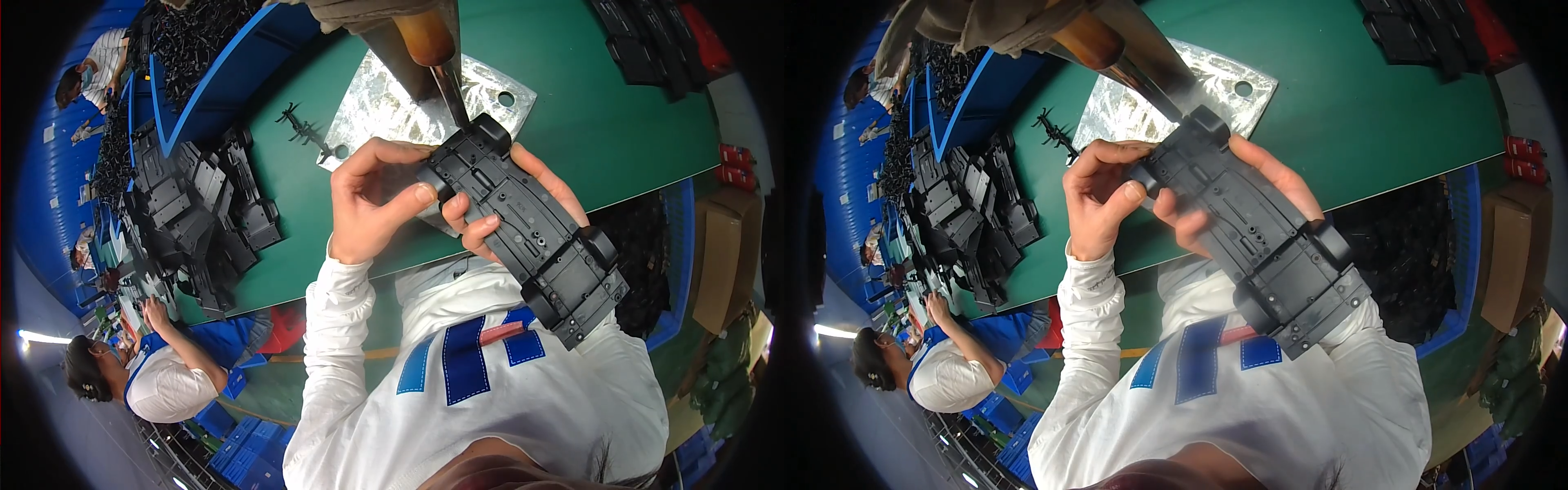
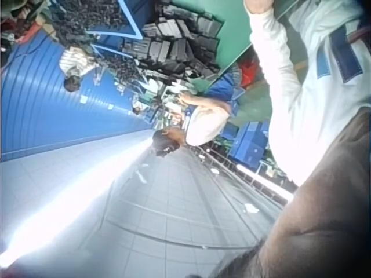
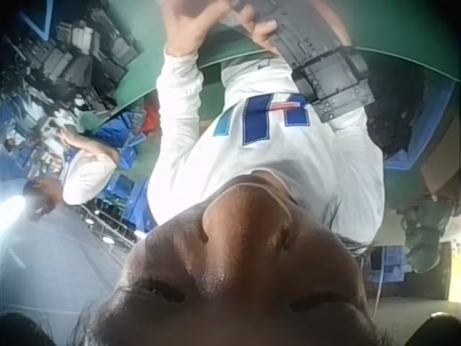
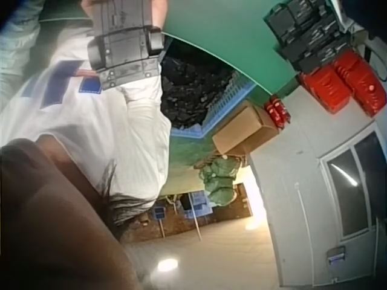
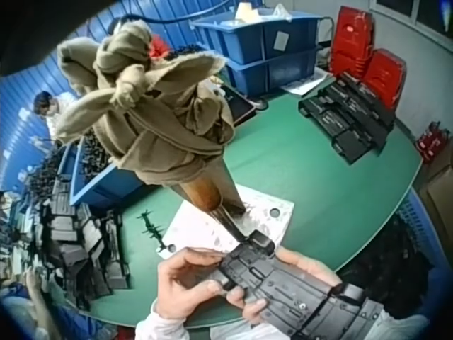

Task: Manually assembling plastic components of toy trucks using an assembly fixture.

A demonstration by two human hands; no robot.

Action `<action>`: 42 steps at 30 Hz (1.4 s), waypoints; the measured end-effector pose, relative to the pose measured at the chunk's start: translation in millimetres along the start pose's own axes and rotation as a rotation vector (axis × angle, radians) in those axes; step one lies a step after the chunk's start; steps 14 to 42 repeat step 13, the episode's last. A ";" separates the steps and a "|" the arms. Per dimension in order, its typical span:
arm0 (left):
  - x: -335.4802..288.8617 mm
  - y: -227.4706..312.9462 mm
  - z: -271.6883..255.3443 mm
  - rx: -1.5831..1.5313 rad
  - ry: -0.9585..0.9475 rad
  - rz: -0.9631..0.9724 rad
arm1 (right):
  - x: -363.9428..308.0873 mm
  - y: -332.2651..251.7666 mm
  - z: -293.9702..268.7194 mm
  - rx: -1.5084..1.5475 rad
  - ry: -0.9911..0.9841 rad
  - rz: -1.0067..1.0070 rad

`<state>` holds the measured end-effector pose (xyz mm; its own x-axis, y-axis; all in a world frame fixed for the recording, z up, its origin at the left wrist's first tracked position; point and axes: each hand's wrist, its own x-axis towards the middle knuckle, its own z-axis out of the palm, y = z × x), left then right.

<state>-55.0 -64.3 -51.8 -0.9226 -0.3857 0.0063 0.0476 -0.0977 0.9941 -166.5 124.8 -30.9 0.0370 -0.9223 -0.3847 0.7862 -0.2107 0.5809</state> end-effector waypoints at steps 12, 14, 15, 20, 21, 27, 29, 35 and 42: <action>-0.5 -1.7 -2.4 0.026 -0.012 -0.013 | 0.0 -1.1 2.7 0.007 0.008 0.024; -0.6 -2.4 -2.9 0.049 -0.021 -0.021 | -0.2 -1.4 2.7 0.008 0.008 0.023; -0.6 -2.4 -2.9 0.049 -0.021 -0.021 | -0.2 -1.4 2.7 0.008 0.008 0.023; -0.6 -2.4 -2.9 0.049 -0.021 -0.021 | -0.2 -1.4 2.7 0.008 0.008 0.023; -0.6 -2.4 -2.9 0.049 -0.021 -0.021 | -0.2 -1.4 2.7 0.008 0.008 0.023; -0.6 -2.4 -2.9 0.049 -0.021 -0.021 | -0.2 -1.4 2.7 0.008 0.008 0.023; -0.6 -2.4 -2.9 0.049 -0.021 -0.021 | -0.2 -1.4 2.7 0.008 0.008 0.023; -0.6 -2.4 -2.9 0.049 -0.021 -0.021 | -0.2 -1.4 2.7 0.008 0.008 0.023; -0.6 -2.4 -2.9 0.049 -0.021 -0.021 | -0.2 -1.4 2.7 0.008 0.008 0.023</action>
